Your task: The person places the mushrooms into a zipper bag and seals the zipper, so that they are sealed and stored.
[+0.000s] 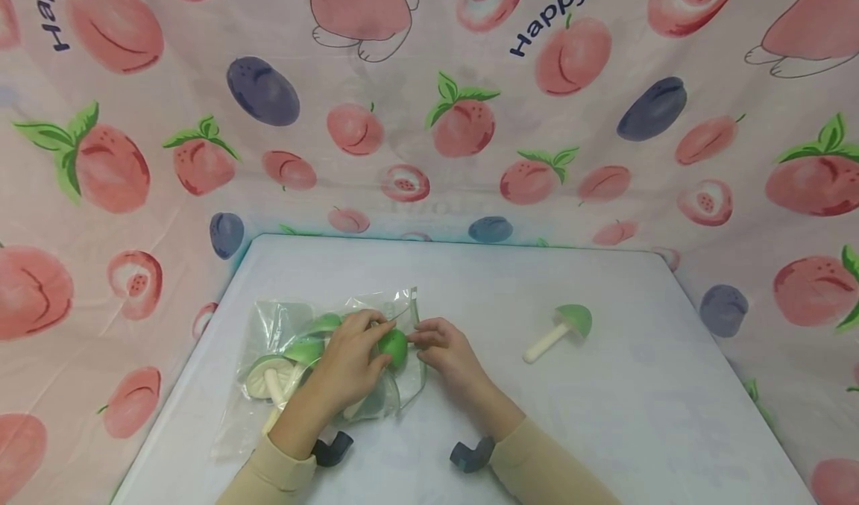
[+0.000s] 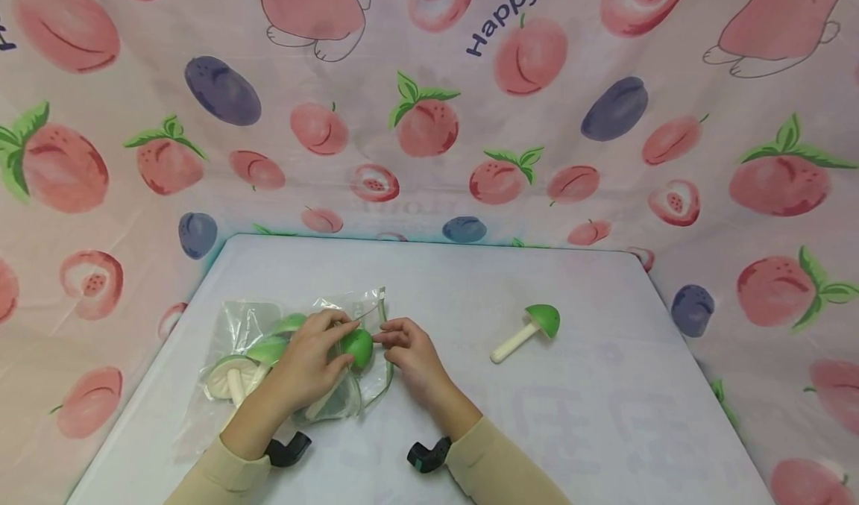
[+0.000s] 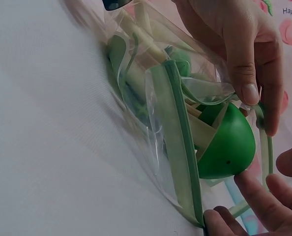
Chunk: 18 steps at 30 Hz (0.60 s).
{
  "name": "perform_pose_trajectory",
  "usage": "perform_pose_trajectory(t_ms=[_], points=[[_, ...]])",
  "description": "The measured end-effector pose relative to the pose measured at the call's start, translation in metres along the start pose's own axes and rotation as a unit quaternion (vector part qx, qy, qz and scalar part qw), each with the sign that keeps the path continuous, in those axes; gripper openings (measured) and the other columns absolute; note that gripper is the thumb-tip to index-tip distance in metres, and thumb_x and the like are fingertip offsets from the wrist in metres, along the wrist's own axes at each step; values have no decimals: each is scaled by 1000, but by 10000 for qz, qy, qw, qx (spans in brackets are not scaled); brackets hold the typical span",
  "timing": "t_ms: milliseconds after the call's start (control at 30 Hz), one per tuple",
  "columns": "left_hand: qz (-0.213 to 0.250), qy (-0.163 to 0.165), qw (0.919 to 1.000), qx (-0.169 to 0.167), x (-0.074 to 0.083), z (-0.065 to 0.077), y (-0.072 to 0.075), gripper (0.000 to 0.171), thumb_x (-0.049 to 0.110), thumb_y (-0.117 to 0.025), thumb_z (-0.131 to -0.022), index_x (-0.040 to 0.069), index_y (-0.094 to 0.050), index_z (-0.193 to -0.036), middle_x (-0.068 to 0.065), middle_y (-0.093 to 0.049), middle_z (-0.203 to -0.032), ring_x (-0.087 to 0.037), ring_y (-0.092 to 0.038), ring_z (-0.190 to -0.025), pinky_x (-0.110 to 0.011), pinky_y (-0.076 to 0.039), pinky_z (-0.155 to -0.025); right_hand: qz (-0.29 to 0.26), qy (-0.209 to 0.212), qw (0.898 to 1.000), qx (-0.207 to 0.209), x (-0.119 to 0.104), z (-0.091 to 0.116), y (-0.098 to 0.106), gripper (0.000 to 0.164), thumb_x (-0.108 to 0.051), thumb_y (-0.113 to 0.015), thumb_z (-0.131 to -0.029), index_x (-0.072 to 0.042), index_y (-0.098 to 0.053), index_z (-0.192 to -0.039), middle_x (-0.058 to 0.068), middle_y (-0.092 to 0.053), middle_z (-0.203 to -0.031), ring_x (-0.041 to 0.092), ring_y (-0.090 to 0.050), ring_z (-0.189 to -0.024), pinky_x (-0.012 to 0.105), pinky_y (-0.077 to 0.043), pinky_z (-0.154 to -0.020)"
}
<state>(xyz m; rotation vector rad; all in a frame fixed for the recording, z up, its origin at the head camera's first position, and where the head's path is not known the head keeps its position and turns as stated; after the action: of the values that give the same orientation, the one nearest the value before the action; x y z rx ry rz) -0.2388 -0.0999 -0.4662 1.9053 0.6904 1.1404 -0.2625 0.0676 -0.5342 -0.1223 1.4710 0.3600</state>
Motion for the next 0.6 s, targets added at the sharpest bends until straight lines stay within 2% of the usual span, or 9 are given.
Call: perform_pose_trajectory(t_ms=[200,400,600], points=[[-66,-46,10000,20,1,0,1,55,16,-90,-88,9,-72,-139,-4,-65,-135,-28,-59,-129,-52,-51,-110,64,10,9997,-219,1,-2,-2,47,-1,-54,-94,2,-56,-141,21,-72,-138,40,-59,-143,63,-42,-122],[-53,-22,10000,24,2,0,3,54,15,-90,-88,10,-72,-138,-4,-65,-134,-28,-59,-128,-51,-50,-110,189,6,9978,-639,0,-3,-7,52,-1,-53,-95,-2,-53,-147,19,-70,-143,41,-54,-149,65,-38,-124],[-68,-48,9999,64,1,0,2,54,14,-90,-87,10,-73,-138,-3,-65,-134,-27,-59,-129,-51,-50,-111,107,59,9953,-956,-5,-1,-12,57,3,-52,-93,2,-49,-150,23,-69,-143,45,-48,-153,70,-31,-127]])
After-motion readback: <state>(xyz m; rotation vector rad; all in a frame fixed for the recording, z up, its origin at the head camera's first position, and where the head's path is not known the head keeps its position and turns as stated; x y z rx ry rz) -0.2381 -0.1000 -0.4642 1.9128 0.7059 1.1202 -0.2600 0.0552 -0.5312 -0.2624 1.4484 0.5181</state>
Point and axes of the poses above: each hand's wrist, its own z-axis away from the middle knuckle, its own y-axis out of the back of the hand, x = y × z, the point moved 8 cm from there along -z, towards the middle knuckle
